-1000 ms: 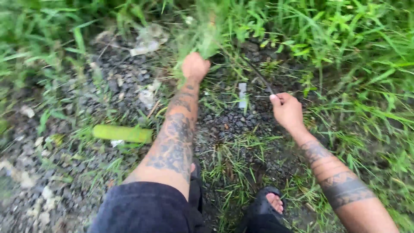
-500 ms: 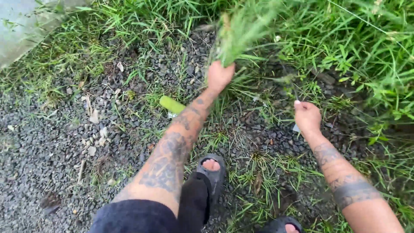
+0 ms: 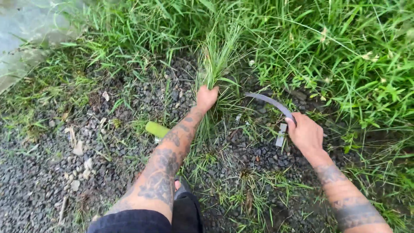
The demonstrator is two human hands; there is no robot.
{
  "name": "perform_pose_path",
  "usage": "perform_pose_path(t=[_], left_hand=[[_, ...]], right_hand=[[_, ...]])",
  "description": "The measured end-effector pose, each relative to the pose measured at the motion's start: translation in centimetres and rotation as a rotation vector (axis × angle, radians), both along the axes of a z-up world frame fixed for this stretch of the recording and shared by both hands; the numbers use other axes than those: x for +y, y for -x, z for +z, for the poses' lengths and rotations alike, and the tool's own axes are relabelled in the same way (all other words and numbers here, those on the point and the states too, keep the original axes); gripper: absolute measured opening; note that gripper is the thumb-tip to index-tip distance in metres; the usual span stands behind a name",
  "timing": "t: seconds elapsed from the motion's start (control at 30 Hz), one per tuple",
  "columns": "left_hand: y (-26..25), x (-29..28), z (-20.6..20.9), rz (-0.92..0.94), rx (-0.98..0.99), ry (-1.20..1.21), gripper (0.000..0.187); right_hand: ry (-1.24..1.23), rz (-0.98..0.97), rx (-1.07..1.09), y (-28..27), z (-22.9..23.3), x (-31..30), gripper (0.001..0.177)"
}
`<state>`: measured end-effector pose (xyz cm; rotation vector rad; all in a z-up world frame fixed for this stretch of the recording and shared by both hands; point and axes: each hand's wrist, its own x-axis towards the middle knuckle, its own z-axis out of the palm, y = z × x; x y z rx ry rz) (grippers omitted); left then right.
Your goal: Cutting tall grass manually using a sickle
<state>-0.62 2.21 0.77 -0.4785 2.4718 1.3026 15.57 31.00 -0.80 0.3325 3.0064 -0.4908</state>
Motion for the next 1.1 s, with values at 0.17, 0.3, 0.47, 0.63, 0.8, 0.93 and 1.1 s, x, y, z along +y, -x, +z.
perform_pose_path(t=[0.17, 0.3, 0.47, 0.63, 0.8, 0.93, 1.1], left_hand=[[2.2, 3.4, -3.3, -0.083, -0.001, 0.074, 0.069], [3.4, 5.6, -4.8, -0.101, 0.036, 0.153, 0.063], [6.0, 6.6, -7.4, -0.084, 0.05, 0.022, 0.066], [11.5, 6.9, -17.1, -0.174, -0.046, -0.141, 0.091], [7.0, 9.5, -10.6, -0.425, -0.136, 0.054, 0.076], [6.7, 8.1, -15.0, -0.432, -0.02, 0.243, 0.04], [5.6, 3.7, -9.0, -0.54, 0.227, 0.425, 0.005]], right_hand=[[-0.162, -0.031, 0.088, -1.6, -4.6, 4.9, 0.034], [-0.167, -0.072, 0.009, -3.5, -5.1, 5.6, 0.033], [-0.144, -0.142, -0.091, -3.8, -5.6, 5.4, 0.034], [-0.054, -0.22, -0.12, -2.5, -4.2, 3.6, 0.035], [0.085, -0.287, -0.103, -1.3, -2.5, 1.8, 0.034], [0.193, -0.371, -0.112, -1.3, -3.6, 1.6, 0.028], [0.208, -0.168, 0.198, -0.1, -9.2, 2.8, 0.034]])
